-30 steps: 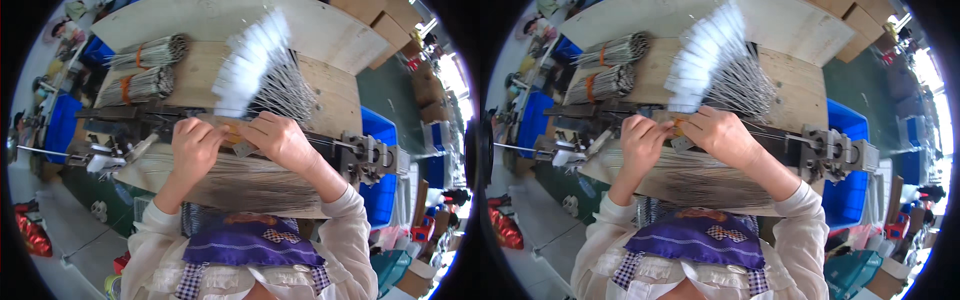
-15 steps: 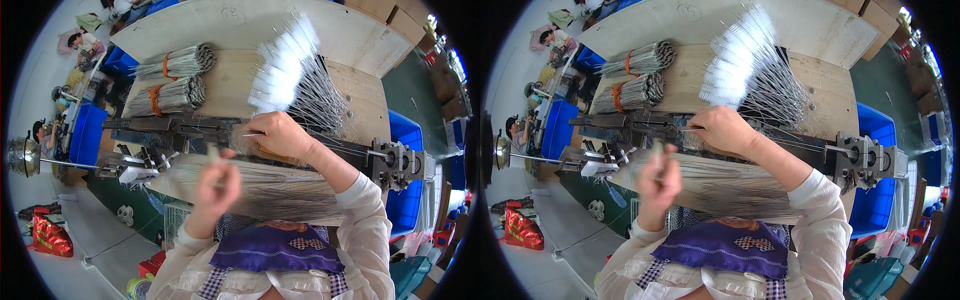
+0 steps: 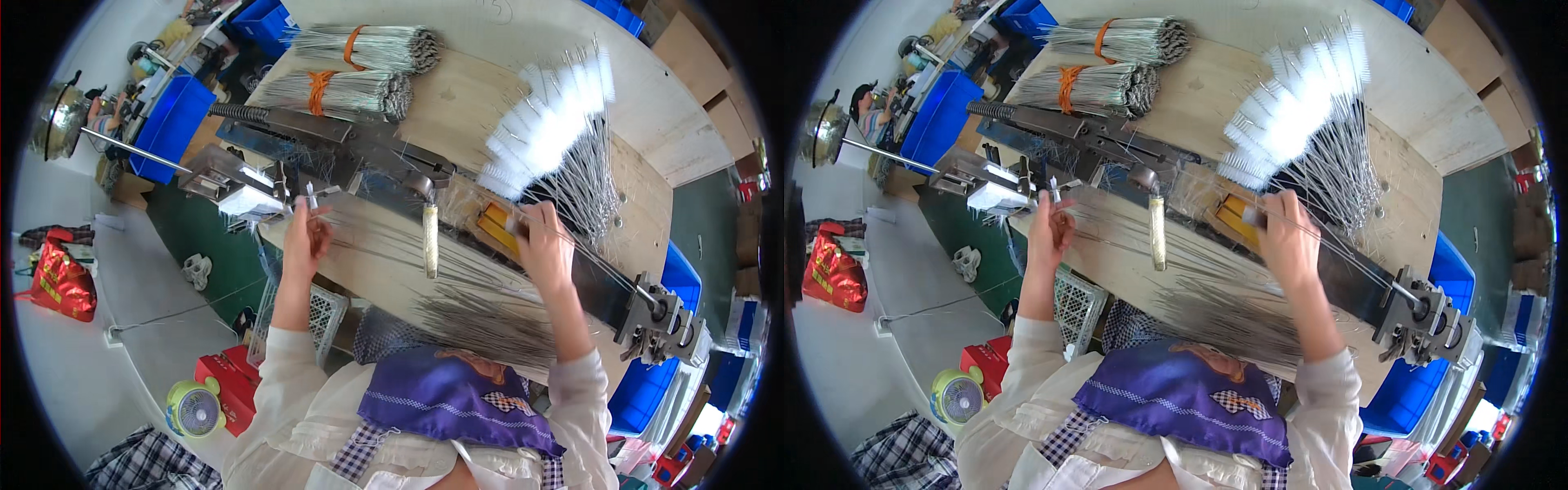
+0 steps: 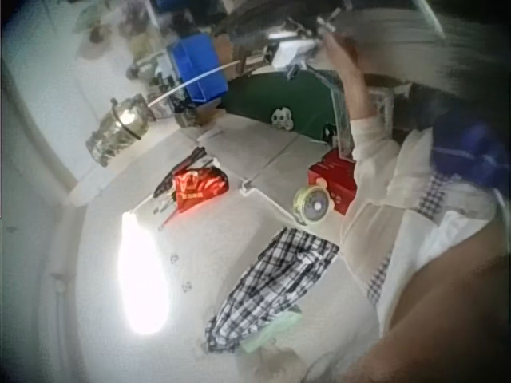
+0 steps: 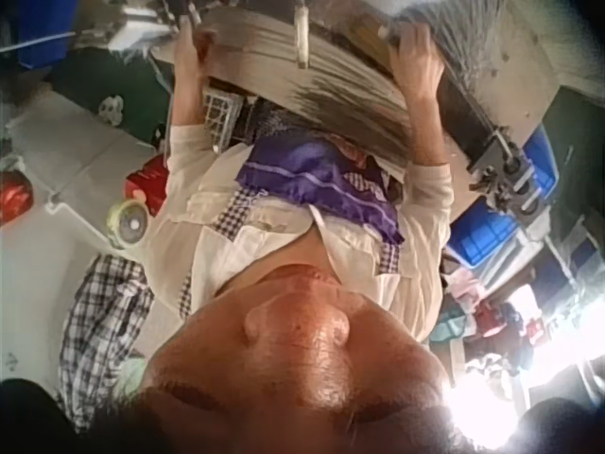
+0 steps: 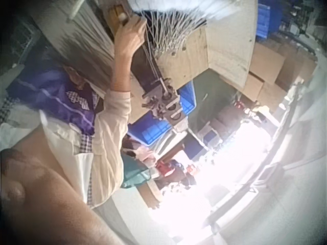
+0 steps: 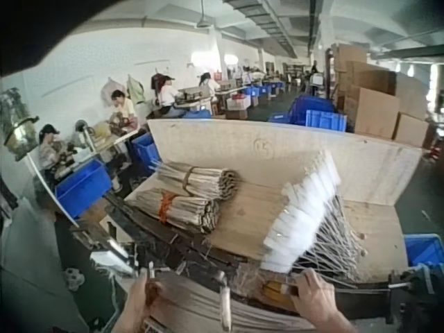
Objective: The person manufactures wire brushes by inserting bristles into a holder along with wire rods, securing them in a twisting machine to spin the wire, and placing each finished brush onto a stack.
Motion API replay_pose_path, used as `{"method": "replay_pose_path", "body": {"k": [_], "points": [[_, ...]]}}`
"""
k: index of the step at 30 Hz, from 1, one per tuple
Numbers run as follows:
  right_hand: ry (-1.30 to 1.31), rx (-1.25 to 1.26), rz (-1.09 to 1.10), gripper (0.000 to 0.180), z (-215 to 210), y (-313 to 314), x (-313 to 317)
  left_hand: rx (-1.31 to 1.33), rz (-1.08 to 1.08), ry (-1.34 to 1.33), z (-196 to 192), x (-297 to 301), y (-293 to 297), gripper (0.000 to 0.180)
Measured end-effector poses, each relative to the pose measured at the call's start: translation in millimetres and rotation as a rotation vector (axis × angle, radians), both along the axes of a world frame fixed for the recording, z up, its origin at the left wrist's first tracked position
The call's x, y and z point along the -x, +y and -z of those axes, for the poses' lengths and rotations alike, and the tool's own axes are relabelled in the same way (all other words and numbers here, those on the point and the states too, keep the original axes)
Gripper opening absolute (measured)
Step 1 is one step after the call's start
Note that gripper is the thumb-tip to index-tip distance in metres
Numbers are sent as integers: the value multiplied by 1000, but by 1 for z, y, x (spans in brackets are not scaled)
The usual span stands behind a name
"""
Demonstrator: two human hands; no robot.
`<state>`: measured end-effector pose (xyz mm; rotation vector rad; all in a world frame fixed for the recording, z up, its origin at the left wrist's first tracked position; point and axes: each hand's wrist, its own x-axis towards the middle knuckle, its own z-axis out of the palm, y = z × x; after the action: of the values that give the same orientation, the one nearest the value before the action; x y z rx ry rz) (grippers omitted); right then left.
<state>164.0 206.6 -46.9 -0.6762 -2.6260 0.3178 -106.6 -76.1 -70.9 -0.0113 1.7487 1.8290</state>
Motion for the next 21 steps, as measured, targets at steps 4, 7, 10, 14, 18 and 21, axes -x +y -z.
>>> {"method": "replay_pose_path", "body": {"k": [4, 7, 10, 14, 18, 21], "points": [[-89, 16, -21, 26, 6, 15, 3, -74, 9, -14, 7, 9, 8, 31], [74, 68, -115, 21, -3, 5, -27, -190, -66, 42, 28, -1, 14, 28], [66, 261, -62, 20, -44, -15, -72, -165, -365, 82, 20, -27, 19, 27], [267, 196, 215, 11, -86, -13, -118, -403, 197, 525, -54, -113, 64, 37], [552, 367, 413, 9, -106, 12, -111, -508, 1238, -298, -94, -183, 166, 31], [583, 392, 388, 10, -99, 24, -93, -334, 1189, -551, -74, -222, 217, 25]]}}
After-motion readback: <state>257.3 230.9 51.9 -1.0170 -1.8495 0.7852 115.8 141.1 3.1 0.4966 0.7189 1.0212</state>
